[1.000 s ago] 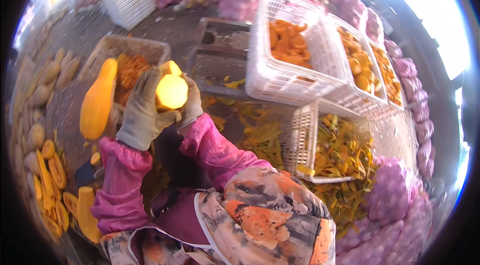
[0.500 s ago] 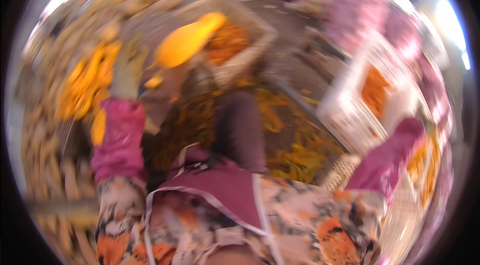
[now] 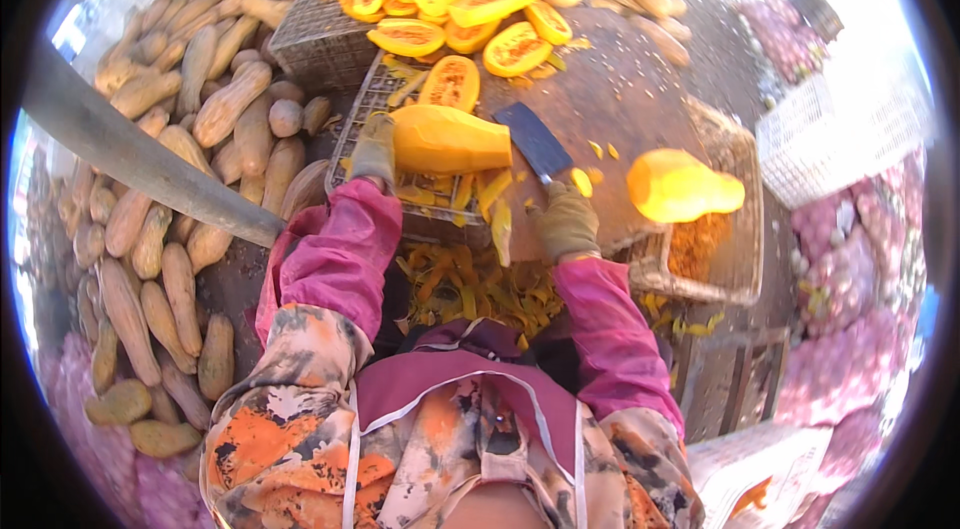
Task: The person sits on the ground and uses a knife to peel and slice yellow papayas on a wooden board. They place the sliced pieces into a white basket and continue processing multiple papayas in a repetitive manner.
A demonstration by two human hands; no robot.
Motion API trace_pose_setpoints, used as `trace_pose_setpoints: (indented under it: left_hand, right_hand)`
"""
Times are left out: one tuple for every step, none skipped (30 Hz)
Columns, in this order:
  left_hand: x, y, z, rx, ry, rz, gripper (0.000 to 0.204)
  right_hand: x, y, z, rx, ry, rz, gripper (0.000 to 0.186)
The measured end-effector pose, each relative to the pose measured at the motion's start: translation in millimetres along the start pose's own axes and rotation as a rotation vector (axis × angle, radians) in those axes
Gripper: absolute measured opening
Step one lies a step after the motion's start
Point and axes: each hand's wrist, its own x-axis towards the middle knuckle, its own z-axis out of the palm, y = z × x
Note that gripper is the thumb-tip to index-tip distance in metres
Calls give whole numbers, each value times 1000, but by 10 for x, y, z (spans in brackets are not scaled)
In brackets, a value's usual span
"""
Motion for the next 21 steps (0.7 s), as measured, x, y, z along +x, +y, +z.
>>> trace_pose_setpoints:
  left_hand:
    - [-20,3,78,-176,90,-41,44]
    - [-15,15,91,-391,14,-183,45]
    - [-19,57,63,-736,62,-267,47]
    - [6,101,-9,-1116,-65,-474,50]
    - [34,141,-121,-1518,-193,-601,53]
    - [82,165,-251,-1515,-247,-666,55]
    - [131,199,-368,-1500,-297,-783,55]
    - [173,231,-456,-1503,-307,-833,54]
    - [204,250,-518,-1501,-324,-856,55]
    - [232,266,-549,-1519,-357,-853,56]
    - [249,269,-562,-1478,-326,-810,56]
    - [257,284,-546,-1454,-309,-739,55]
    - [252,284,-538,-1401,-296,-715,55]
    - [242,305,-518,-1516,-281,-780,53]
    - [226,315,-533,-1423,-175,-602,53]
    - [225,347,-559,-1319,-93,-445,52]
    - [215,381,-630,-1227,-87,-415,52]
    - [200,438,-724,-1289,-78,-308,52]
    - [205,498,-851,-1215,-82,-281,51]
    - [231,580,-998,-1153,-99,-257,50]
    - [252,675,-1150,-1091,-114,-231,50]
  right_hand:
    - [204,-106,62,-63,-55,42,53]
    - [364,-159,95,-131,-117,101,55]
    - [520,-198,101,-89,-143,127,54]
    - [662,-199,78,-58,-188,162,54]
    - [776,-213,60,-19,-237,192,53]
    - [880,-221,38,-24,-245,153,47]
    - [983,-256,25,109,-245,194,44]
    - [1078,-292,16,254,-239,212,40]
    - [1163,-346,23,382,-235,262,36]
    - [1241,-411,44,566,-220,278,37]
    - [1310,-496,81,738,-203,324,38]
    - [1363,-583,126,914,-182,370,39]
    - [1376,-651,170,1121,-160,404,37]
    - [1380,-718,219,1209,-175,408,35]
    - [1352,-768,266,1325,-197,401,29]
    - [1314,-820,319,1484,-225,346,23]
    - [1248,-854,369,1502,-184,370,20]
    - [1164,-887,423,1561,-153,346,16]
    - [1068,-919,481,1618,-113,334,13]
    - [979,-967,551,1711,-115,352,10]
    - [896,-1024,625,1802,-103,379,8]
